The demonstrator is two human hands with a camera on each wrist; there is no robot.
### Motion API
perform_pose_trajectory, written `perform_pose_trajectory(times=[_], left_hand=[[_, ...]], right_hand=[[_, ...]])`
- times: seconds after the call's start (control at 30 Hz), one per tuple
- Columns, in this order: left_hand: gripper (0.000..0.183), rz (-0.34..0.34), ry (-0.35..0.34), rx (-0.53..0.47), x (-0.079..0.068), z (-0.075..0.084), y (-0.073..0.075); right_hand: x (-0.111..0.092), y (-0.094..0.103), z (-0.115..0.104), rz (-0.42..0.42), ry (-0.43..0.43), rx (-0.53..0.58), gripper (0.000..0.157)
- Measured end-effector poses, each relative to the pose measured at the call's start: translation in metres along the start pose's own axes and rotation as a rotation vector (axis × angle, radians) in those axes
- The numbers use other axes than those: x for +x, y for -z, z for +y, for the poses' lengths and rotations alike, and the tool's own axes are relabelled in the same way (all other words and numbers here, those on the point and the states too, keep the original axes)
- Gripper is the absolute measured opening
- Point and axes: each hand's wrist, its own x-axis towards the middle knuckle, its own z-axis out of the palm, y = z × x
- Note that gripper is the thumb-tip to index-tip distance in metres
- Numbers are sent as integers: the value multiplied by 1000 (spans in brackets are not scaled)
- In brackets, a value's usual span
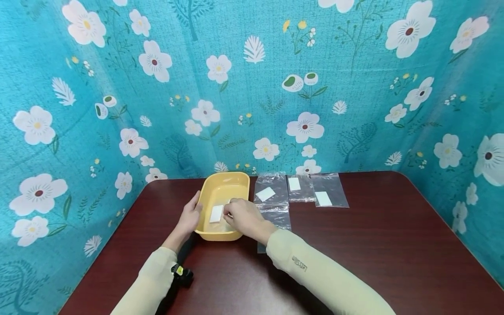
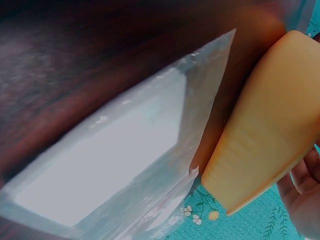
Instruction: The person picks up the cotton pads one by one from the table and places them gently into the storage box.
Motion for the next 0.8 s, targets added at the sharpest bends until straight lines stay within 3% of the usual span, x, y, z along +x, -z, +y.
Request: perform_pose_trajectory(times=[0.3,0.63,0.8], left_hand=[[55,-9,19,25,-1,-4,2],[55,-1,9,35,2,-5,2],[56,-7,18,35,4,-5,1]], right_hand=[[-19,13,3,88,114,45,7],[-42,24,21,68,73,62,12],[-57,22,34,102,80,41,10]])
